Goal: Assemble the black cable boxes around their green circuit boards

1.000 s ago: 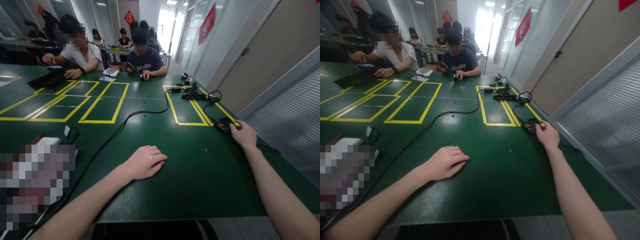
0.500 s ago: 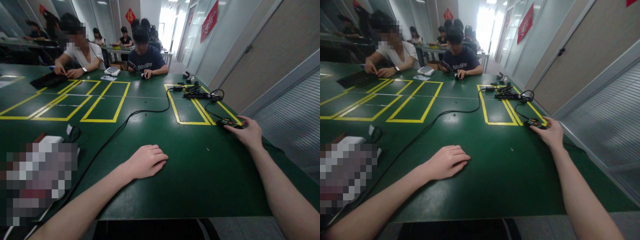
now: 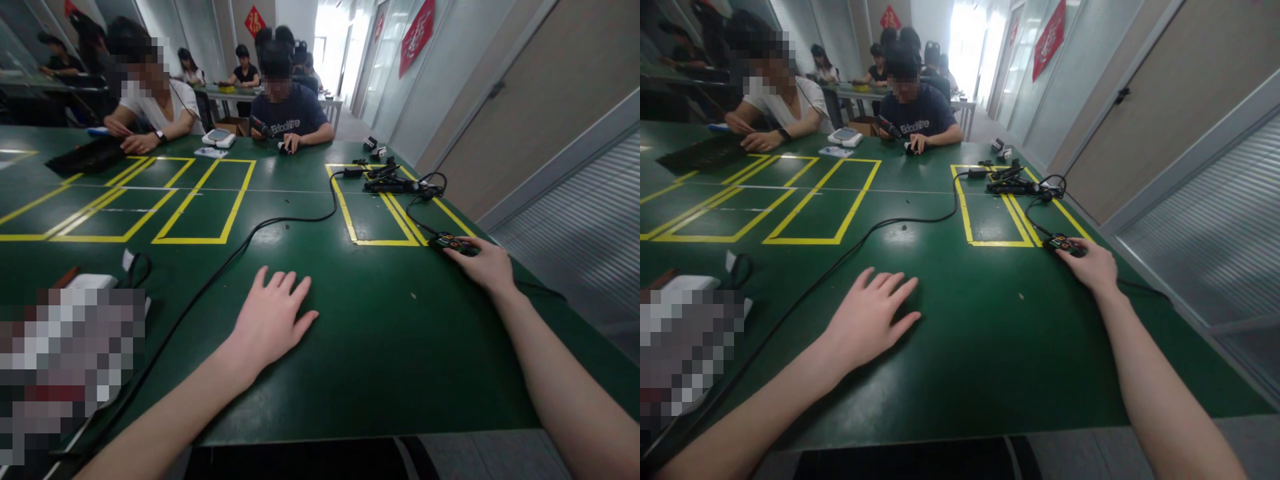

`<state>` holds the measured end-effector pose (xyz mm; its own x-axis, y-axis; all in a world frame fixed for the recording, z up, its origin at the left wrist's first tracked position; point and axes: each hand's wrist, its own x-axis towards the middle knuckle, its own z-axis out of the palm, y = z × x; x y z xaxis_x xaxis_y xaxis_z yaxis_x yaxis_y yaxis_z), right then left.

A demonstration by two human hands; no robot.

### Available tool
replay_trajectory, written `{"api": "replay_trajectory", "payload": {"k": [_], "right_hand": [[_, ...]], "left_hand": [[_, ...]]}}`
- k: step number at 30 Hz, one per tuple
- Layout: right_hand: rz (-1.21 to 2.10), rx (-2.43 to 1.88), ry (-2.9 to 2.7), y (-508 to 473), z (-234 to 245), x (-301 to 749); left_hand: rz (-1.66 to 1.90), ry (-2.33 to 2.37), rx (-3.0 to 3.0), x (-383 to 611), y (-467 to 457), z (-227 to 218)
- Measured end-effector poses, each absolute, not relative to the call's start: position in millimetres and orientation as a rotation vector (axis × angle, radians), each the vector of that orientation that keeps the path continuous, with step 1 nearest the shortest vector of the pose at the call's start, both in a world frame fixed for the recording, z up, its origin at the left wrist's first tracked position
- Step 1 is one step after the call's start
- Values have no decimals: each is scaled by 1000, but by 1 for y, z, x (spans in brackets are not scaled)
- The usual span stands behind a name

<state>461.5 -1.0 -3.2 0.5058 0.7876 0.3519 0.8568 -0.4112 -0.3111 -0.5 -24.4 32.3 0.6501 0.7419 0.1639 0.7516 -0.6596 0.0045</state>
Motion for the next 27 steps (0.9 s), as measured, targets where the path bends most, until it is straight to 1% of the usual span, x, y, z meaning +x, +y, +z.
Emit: {"api": "replay_trajectory", "payload": {"k": [3, 7, 10, 14, 18, 21, 24, 27], "right_hand": [[-62, -2299, -1299, -2, 3, 449], [16, -2137, -1455, 3, -2, 433], [106, -1999, -1591, 6, -10, 415], [245, -1735, -1822, 1, -14, 376], [354, -1458, -2041, -15, -11, 325], [386, -1252, -2175, -28, -11, 287], [421, -1058, -2287, -39, -12, 252], [474, -913, -2399, -48, -13, 224]], "left_hand": [[-313, -1618, -2503, -20, -30, 47], [-342, -2010, -2182, -62, -29, 57], [-314, -2201, -2064, -90, -26, 53], [-282, -2324, -2068, -110, -25, 44], [-284, -2341, -2062, -110, -25, 41], [-281, -2246, -2088, -95, -27, 41], [-293, -1978, -2306, -72, -31, 41], [-252, -1510, -2690, -46, -36, 46]]}}
